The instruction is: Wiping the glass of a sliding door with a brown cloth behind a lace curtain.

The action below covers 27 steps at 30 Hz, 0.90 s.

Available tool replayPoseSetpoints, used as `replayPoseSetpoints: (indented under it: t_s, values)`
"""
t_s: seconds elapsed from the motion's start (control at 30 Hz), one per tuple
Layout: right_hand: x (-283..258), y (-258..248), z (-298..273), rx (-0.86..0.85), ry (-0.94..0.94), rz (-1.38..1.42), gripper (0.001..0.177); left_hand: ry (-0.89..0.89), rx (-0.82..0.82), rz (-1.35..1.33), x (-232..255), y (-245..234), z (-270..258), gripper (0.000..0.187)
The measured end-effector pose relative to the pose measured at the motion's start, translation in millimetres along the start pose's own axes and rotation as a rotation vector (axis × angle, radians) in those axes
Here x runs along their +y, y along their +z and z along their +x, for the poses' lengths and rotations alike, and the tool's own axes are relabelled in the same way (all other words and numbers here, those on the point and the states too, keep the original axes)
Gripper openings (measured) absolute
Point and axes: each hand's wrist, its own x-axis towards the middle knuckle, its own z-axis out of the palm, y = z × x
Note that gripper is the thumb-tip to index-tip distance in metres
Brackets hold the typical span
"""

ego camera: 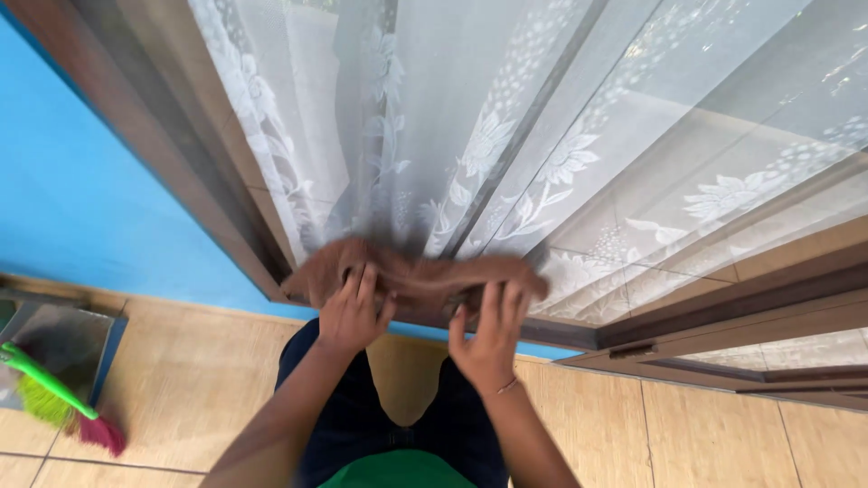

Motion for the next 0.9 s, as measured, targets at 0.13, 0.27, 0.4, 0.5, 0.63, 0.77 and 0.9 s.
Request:
replayPoseSetpoints:
  t_s: [0.13, 0.27, 0.4, 0.5, 0.63, 0.77, 0.9]
  values:
    - [-4.9, -52.4, 90.9, 0.179, -0.067, -0.034, 0.079, 0.03, 0.111, -0.035, 35.1, -84.7, 79.1, 0.07]
    - [-28.0, -103.6, 181.8, 0.256, -0.141, -0.078, 0.086, 0.04, 0.275, -0.072, 52.9, -167.3, 149.7, 0.072]
    - [-41.1, -108.3, 237.0, 0.158, -0.042, -0.268, 0.088, 0.029, 0.51, -0.218, 48.2, -205.6, 204.8, 0.067]
    - [-20.1, -65.1, 216.1, 0.286, -0.127, -0.412, 0.088, 0.006, 0.589, 0.13, 24.0, -151.3, 201.7, 0.074]
    - [-11.1, -25.9, 167.3, 0.204, -0.07, -0.386, 0.095, -0.075, 0.528, 0.131, 4.5, -89.0, 149.4, 0.081]
    - [2.2, 4.7, 116.3, 0.164, -0.166, -0.47, 0.074, -0.162, 0.389, 0.136, -1.2, -38.8, 86.6, 0.066]
    - [19.7, 30.3, 57.2, 0.051, -0.163, -0.505, 0.059, -0.239, 0.21, 0.198, 5.8, -26.9, 36.6, 0.05]
